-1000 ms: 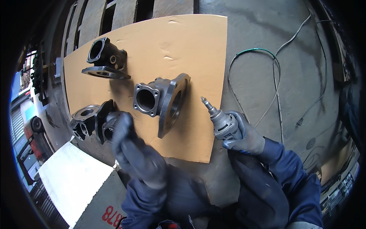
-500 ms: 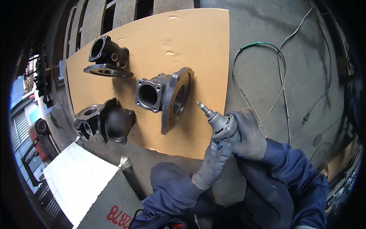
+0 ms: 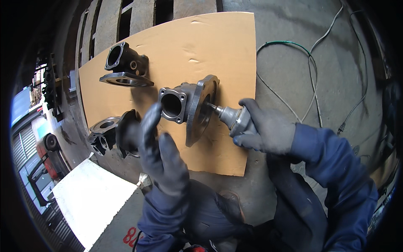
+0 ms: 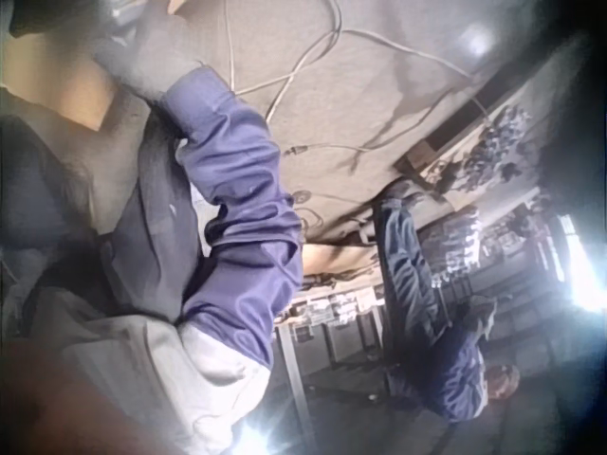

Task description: The person uses a handheld rotary tool to grind the interior surfaces of several metal flanges placed on a cardboard sheet. They repeatedly pick up each flange, rotate it, and apply the tool to the inner bore and edges, then set the parts aside or into a nearby bin.

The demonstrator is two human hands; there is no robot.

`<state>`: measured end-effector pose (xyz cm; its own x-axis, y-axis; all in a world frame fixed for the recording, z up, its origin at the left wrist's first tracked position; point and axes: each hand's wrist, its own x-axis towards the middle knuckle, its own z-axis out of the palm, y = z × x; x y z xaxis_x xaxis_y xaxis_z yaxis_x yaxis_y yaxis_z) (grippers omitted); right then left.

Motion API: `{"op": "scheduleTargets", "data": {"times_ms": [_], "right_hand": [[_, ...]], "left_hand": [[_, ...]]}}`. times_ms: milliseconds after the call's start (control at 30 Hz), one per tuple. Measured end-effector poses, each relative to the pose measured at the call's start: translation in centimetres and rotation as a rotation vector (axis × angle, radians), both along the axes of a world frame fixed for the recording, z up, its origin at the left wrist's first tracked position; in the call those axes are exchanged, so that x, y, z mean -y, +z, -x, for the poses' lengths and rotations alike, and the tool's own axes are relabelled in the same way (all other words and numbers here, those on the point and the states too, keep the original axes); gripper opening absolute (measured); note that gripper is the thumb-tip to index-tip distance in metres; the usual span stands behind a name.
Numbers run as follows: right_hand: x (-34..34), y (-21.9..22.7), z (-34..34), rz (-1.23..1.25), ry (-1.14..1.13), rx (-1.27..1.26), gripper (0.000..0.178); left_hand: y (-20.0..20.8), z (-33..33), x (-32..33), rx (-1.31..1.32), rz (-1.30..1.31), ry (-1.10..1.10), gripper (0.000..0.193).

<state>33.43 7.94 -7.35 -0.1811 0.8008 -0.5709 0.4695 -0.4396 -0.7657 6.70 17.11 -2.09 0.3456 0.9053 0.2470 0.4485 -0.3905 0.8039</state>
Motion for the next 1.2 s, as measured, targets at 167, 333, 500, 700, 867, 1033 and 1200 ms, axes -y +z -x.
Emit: {"op": "scheduleTargets", "data": {"times_ms": [167, 333, 500, 700, 867, 1033, 1200], "right_hand": [[-2.7, 1.4, -0.1, 0.043, 0.202, 0.128, 0.083], [-2.9, 3.9, 0.8, 0.149, 0.288, 0.032, 0.084], [-3.4, 4.3, -0.8, -0.061, 0.121, 0.035, 0.088], [-3.1, 2.2, 0.4, 0.040, 0.214, 0.133, 0.082], [-3.0, 3.7, 0.7, 0.063, 0.238, -0.041, 0.078], [-3.4, 3.4, -1.6, -0.067, 0.132, 0.126, 0.077], [-2.9, 1.2, 0.0, 0.019, 0.194, 0.074, 0.082]], "left_hand": [[-2.8, -2.2, -1.1, 0.217, 0.282, 0.004, 0.041], [-4.5, -2.8, -0.4, 0.208, 0.166, 0.091, 0.039], [-5.3, -2.3, -0.6, 0.237, 0.093, 0.023, 0.040], [-5.1, -2.2, -0.8, 0.228, 0.115, -0.023, 0.040], [-5.3, -2.6, -0.8, 0.318, 0.158, 0.026, 0.040], [-5.3, -2.3, -0.7, 0.274, 0.132, 0.015, 0.041], [-5.1, -2.2, -0.8, 0.220, 0.148, 0.023, 0.042]]}}
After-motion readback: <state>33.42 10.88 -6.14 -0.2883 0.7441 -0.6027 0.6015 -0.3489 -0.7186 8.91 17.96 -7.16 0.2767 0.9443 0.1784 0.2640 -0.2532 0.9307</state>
